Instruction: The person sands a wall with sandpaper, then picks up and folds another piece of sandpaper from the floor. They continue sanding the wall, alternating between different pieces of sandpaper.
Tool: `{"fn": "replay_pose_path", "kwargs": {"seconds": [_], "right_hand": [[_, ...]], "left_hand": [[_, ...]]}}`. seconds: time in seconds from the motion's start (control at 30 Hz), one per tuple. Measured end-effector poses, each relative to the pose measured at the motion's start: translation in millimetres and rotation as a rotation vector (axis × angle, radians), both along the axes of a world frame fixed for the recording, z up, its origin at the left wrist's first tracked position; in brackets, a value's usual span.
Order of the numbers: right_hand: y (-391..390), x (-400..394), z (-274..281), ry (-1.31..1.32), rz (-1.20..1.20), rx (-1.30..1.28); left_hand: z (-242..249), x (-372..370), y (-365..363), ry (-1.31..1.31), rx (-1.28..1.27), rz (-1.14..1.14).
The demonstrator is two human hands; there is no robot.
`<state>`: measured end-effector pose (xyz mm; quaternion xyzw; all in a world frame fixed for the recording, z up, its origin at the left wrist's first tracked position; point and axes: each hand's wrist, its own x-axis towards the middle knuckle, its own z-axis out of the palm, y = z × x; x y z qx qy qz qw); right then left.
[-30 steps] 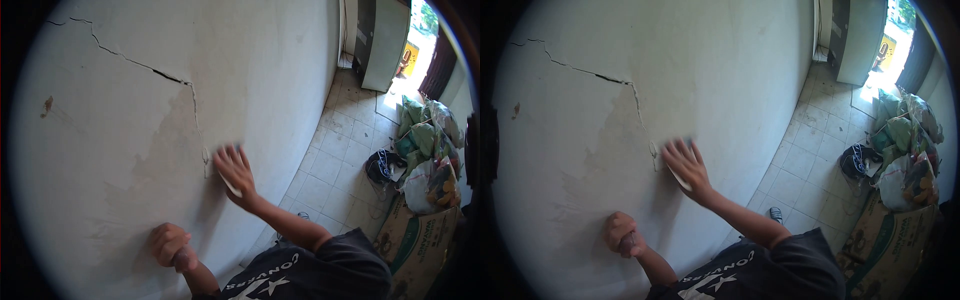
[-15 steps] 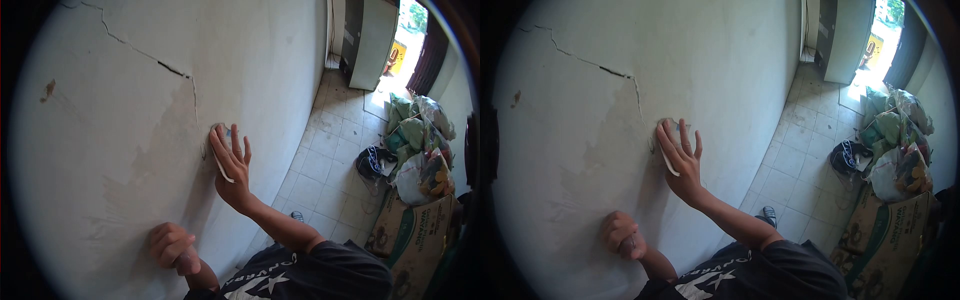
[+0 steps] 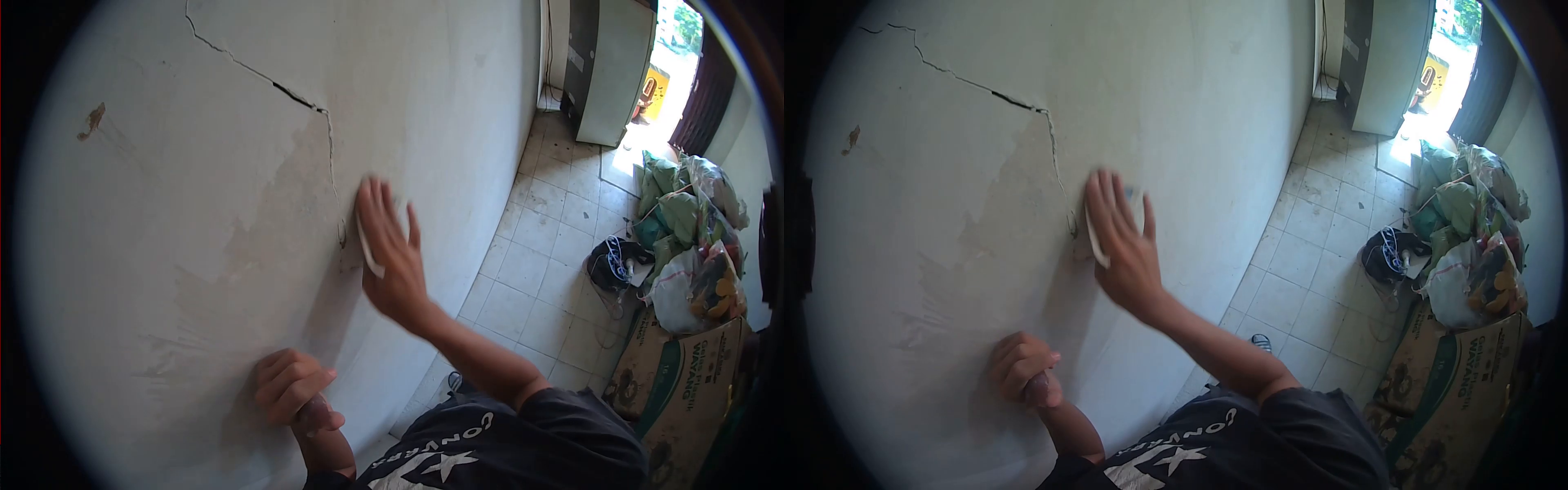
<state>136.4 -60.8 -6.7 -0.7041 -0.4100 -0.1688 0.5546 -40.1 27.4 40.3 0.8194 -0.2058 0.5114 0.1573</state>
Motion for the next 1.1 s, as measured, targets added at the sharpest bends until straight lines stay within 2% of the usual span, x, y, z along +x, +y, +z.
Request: {"fn": "replay_pose_path", "kwargs": {"seconds": [0.03,0.07,0.13,0.17,0.2,0.3,0.4,0.43,0.47,0.53,0.6,0.67,0.73,0.8,0.87,0.93,1.03,1.07,1.1], "right_hand": [[0,10,12,-0.026,-0.053,-0.02],[-1,-2,1,-0.015,-0.052,-0.023],[-2,-31,-28,-0.003,0.096,-0.062],[-9,-40,-33,-0.001,0.115,-0.177],[-7,-30,-23,-0.015,0.111,-0.171],[2,9,9,0.042,-0.01,0.065],[2,-16,-5,0.097,0.06,0.061],[-5,-36,-22,0.057,0.104,-0.067],[-7,-40,-31,-0.021,0.087,-0.189],[-5,-13,-13,-0.1,-0.05,-0.208],[1,20,13,-0.076,-0.121,-0.046],[4,-1,7,-0.016,-0.041,-0.02],[-11,-43,-8,-0.03,0.095,-0.159],[-11,-26,-3,-0.041,0.034,-0.184],[8,21,3,0.038,-0.132,-0.047],[9,32,12,0.041,-0.145,-0.004],[-2,-30,-12,0.003,0.029,-0.067],[-9,-38,-13,0.0,0.107,-0.106],[-7,-27,-15,0.036,0.07,-0.045]], "left_hand": [[-1,-2,-2,0.01,-0.003,0.006],[-2,-3,-3,0.008,-0.009,0.009],[1,2,-2,-0.026,0.001,-0.005],[2,1,-3,-0.022,-0.016,-0.014],[2,2,-3,-0.013,-0.036,-0.017],[0,1,-3,-0.015,-0.008,-0.013],[-1,0,-5,-0.013,-0.048,0.003],[0,0,-3,-0.023,-0.043,-0.006],[-1,-1,-1,-0.012,-0.048,-0.047],[0,-1,0,0.004,-0.053,-0.082],[1,-1,-2,0.016,-0.038,-0.061],[-2,-4,-3,0.008,-0.049,-0.056],[1,1,-1,-0.023,-0.039,-0.067],[0,-2,-2,0.01,-0.077,-0.098],[2,0,-3,0.016,-0.056,-0.089],[3,-4,-4,0.014,-0.035,-0.065],[3,2,-2,-0.017,-0.057,-0.112],[3,1,-3,-0.016,-0.063,-0.103],[2,-2,-3,-0.009,-0.071,-0.096]]}}
